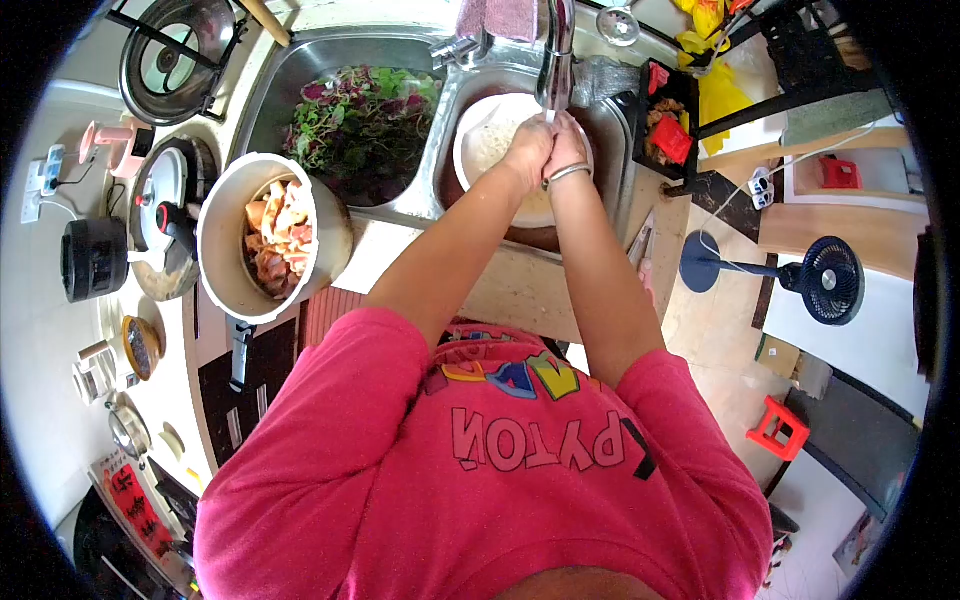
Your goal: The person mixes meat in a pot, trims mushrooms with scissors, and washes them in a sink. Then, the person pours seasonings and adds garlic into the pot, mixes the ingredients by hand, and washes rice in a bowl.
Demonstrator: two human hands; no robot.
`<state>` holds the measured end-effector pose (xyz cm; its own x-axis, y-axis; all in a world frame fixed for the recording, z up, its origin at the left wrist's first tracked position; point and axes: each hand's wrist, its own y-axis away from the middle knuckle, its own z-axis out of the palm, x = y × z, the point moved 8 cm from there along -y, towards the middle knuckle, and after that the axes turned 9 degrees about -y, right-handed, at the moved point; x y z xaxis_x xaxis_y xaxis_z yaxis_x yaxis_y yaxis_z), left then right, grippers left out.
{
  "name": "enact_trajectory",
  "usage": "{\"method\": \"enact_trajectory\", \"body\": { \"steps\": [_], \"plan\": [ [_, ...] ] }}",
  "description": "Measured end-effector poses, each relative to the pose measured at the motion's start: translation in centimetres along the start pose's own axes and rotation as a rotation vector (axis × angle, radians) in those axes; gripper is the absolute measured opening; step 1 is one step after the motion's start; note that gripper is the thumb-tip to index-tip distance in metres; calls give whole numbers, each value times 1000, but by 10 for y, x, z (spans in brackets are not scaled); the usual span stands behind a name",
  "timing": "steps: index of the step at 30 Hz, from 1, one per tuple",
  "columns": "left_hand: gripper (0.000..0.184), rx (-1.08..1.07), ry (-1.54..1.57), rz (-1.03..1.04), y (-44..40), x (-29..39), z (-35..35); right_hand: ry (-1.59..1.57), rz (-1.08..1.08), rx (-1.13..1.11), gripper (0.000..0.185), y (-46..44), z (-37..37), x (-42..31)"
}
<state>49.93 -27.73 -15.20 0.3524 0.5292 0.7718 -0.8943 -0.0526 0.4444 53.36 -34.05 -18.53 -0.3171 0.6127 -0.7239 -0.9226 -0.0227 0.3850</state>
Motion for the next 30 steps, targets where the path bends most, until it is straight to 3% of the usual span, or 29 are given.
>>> {"method": "enact_trajectory", "body": {
  "steps": [1, 2, 4, 7, 9, 11, 13, 14, 15, 17, 19, 20, 21, 23, 25, 27, 29, 30],
  "plan": [
    [25, 4, -1, 2, -6, -8, -3, -32, 65, -65, 28, 2, 6, 6],
    [25, 320, -541, 164, -7, 1, -21, -31, 68, -70, 28, 4, 10, 9],
    [26, 643, -1077, 317, -1, 27, -32, -167, 121, -91, 28, 20, 28, 22],
    [36, 278, -259, 128, -23, 14, -47, -180, 105, -30, 27, 43, 36, 15],
    [31, 165, -112, 5, -26, -1, -38, 154, -124, 36, 24, 40, 34, -5],
    [23, -54, 170, -226, -26, -18, -21, 190, -160, 34, 23, 10, 14, -5],
    [24, -128, 195, -257, -26, -20, -27, -450, 537, -484, 27, 22, 46, 16],
    [25, -203, 217, -287, -25, -21, -28, -495, 596, -150, 28, 27, 38, 16],
    [27, -281, 238, -315, -22, -18, -22, -492, 593, -152, 28, 30, 45, 18],
    [23, -269, 370, -275, -19, -15, -16, -500, 503, 43, 23, 34, 36, 17],
    [18, -238, 628, -185, -2, 4, -4, -631, 547, 26, 20, 39, 44, 22],
    [24, -172, 697, -80, 23, 23, 4, -609, 528, 47, 18, 35, 43, 27],
    [24, -173, 698, -84, 16, 16, 1, -587, 509, 66, 16, 33, 41, 28],
    [30, 108, 655, -62, -8, -7, -31, -558, 512, 93, 17, 37, 38, 17],
    [38, 164, 592, -110, 5, -2, -22, -137, 368, -182, 21, 15, 25, 11],
    [39, 176, 316, -80, -5, -9, -31, -241, 327, -158, 30, 7, 25, 15],
    [30, 284, 423, -46, -4, -6, -25, -347, 355, 62, 38, 27, 27, 2],
    [26, 297, 393, -47, -1, -6, -26, -315, 353, 60, 41, 27, 24, 3]
  ]
}}
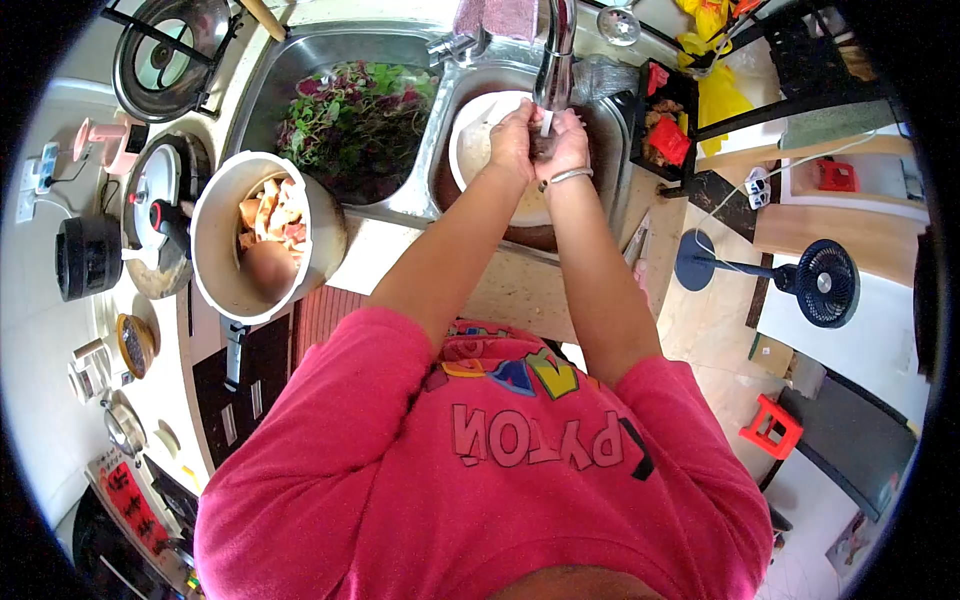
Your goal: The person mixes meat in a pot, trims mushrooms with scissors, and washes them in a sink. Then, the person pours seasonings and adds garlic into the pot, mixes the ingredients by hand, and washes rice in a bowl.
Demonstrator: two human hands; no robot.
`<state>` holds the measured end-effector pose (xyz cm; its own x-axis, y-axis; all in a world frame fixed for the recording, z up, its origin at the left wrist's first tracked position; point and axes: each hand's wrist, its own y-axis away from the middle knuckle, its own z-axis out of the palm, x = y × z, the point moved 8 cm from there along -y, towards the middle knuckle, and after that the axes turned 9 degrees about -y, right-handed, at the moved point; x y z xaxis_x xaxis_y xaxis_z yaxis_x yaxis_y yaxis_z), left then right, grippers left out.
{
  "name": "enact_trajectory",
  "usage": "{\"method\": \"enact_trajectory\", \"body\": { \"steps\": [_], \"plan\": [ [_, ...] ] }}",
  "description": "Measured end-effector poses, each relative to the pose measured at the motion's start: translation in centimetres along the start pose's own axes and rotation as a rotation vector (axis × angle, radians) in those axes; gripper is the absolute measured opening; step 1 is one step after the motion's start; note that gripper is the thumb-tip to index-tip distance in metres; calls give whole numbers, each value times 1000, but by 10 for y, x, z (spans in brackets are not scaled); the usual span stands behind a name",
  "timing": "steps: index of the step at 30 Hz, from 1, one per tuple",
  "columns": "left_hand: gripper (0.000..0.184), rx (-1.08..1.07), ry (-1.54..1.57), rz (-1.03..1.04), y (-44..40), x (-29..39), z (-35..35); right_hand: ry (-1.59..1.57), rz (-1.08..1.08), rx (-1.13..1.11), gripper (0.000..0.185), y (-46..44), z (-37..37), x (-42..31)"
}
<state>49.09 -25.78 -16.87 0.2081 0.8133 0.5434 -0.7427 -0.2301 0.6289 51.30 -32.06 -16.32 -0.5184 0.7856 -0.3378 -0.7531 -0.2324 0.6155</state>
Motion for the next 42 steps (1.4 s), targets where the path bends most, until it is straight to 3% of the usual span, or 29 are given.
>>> {"method": "enact_trajectory", "body": {
  "steps": [3, 4, 5, 7, 8, 9, 11, 12, 16, 18, 20, 21, 23, 24, 27, 28, 29, 31, 33, 34, 35, 38, 39, 41, 42],
  "plan": [
    [19, -73, 14, 17, -6, 2, -1, 208, -59, -49, 34, 7, -4, -7],
    [18, -158, 55, 24, -5, 4, 3, 137, -11, -98, 21, 32, 13, -9],
    [18, -158, 56, 18, -3, 4, 1, 139, -13, -93, 21, 35, 8, -10],
    [19, -164, 157, -171, 17, 5, 5, 538, -203, -206, 25, 35, 9, -22],
    [18, -300, 297, -238, 18, 1, 13, 803, -353, -394, 29, 38, 21, -25],
    [18, -306, 294, -241, 11, -4, 14, 802, -361, -392, 29, 34, 21, -27],
    [26, -343, 124, -212, 0, -17, 17, 1193, -525, -275, 25, 29, 20, -30],
    [30, -300, 80, -160, -2, -16, 14, 1213, -817, -329, 28, 25, 22, -35],
    [36, -220, 144, -163, 7, -18, 15, 1234, -1036, -220, 25, 23, 15, -43],
    [37, -244, 198, -184, 7, -17, 14, 951, -936, -158, 18, 24, 5, -47],
    [35, -291, 299, -200, 3, -16, 13, 600, -795, -127, 24, 26, -1, -46],
    [35, -290, 301, -200, 6, -15, 15, 602, -794, -127, 24, 26, -1, -42],
    [31, -220, 261, -149, 10, -10, 11, 301, -601, -99, 24, 16, -13, -30],
    [29, -250, 275, -196, 10, -13, 15, 333, -550, -65, 28, 15, -12, -25],
    [54, -54, -356, 8, 33, 6, 14, 439, -357, -88, 39, 5, -5, -5],
    [60, -64, -444, -27, 24, 3, 9, 326, -201, -205, 41, -22, -15, 9],
    [66, -76, -532, -61, 14, -1, 4, 373, -161, -168, 41, -32, -18, 14],
    [60, 83, -692, 303, 19, 37, 5, -10, 52, -129, 34, -40, -13, 38],
    [54, 254, -702, 461, 30, 68, -1, 3, 94, -209, 29, -65, -3, 42],
    [54, 370, -679, 658, 25, 88, -8, 13, 120, -271, 25, -72, -5, 48],
    [62, 259, -334, 410, 37, 96, -4, -274, 186, -183, 22, -52, 0, 52],
    [65, 506, -715, 419, -11, 154, -30, -425, 308, 10, 19, -9, 10, 47],
    [53, 259, -610, 280, -53, 153, -32, -438, 312, -18, 19, -9, 6, 45],
    [41, 212, -418, 195, -29, 164, -13, -444, 305, -32, 20, -10, 0, 36],
    [38, 198, -352, 161, -27, 167, -8, -386, 439, -128, 19, -6, 6, 36]
  ]
}}
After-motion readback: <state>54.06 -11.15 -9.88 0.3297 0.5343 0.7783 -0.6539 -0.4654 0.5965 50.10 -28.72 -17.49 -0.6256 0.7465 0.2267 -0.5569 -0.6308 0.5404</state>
